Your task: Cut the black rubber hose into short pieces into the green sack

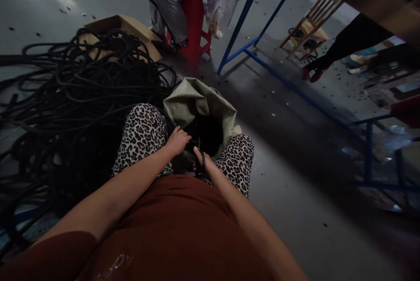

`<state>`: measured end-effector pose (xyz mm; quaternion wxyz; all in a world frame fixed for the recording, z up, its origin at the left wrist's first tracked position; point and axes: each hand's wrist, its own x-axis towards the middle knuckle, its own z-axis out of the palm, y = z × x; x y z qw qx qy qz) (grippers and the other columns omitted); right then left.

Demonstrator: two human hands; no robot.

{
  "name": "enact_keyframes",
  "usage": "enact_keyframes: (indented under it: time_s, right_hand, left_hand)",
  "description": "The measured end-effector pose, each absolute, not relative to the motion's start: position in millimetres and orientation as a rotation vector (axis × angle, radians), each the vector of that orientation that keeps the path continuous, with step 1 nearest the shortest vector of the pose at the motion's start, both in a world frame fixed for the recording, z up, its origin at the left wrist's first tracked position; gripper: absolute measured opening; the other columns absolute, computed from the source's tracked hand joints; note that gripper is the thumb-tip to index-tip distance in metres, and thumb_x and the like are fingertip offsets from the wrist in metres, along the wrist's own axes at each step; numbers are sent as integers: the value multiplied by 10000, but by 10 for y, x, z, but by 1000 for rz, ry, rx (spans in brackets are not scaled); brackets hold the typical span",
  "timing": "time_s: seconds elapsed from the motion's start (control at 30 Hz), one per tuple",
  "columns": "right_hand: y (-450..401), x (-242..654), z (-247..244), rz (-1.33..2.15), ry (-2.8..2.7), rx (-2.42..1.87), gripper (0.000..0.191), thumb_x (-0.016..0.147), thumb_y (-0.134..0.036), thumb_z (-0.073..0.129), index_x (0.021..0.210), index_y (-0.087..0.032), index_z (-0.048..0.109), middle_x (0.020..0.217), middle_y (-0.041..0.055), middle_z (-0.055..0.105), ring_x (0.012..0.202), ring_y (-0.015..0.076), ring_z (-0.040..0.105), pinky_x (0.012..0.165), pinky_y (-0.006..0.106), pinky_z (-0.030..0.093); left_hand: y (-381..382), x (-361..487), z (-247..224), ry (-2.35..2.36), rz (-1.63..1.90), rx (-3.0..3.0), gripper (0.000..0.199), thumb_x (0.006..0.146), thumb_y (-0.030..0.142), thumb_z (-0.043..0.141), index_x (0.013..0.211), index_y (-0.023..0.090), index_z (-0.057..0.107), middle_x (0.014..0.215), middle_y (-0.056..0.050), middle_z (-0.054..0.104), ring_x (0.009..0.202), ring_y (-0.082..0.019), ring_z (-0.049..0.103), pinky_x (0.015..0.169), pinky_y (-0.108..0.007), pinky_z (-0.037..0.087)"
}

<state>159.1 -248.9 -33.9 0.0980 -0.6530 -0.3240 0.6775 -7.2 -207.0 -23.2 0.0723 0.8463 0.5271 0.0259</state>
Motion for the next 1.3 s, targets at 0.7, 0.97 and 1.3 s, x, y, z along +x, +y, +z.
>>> enact_keyframes:
  time_s: [0.7,0.97,1.3]
  right_hand:
    - [-2486,1602,-217,1870,-1034,-2040,361,877,-477,496,823,-123,539,407,-48,438,276,86,424,285,179,385]
    - [-2493,1609,-164,1815,-1023,-2092,367,891,-456,482,751,-121,531,419,-37,445,264,76,420,263,157,328]
    - [-2527,1594,-195,2000,-963,-1952,515,855,-605,442,1024,-126,525,514,-7,534,360,125,527,341,220,452]
  left_hand:
    - [-2043,-125,-94,1611,-23,2518,222,807,166,503,925,257,667,889,-23,670,964,-188,527,1071,-476,170]
    - [-2057,-129,-196,1610,10,2561,245,792,134,493,888,242,690,825,-49,664,911,-205,545,1055,-486,188]
    - [-2044,-131,-155,1757,100,2456,259,801,113,458,869,232,678,831,-66,659,918,-218,532,1036,-497,206]
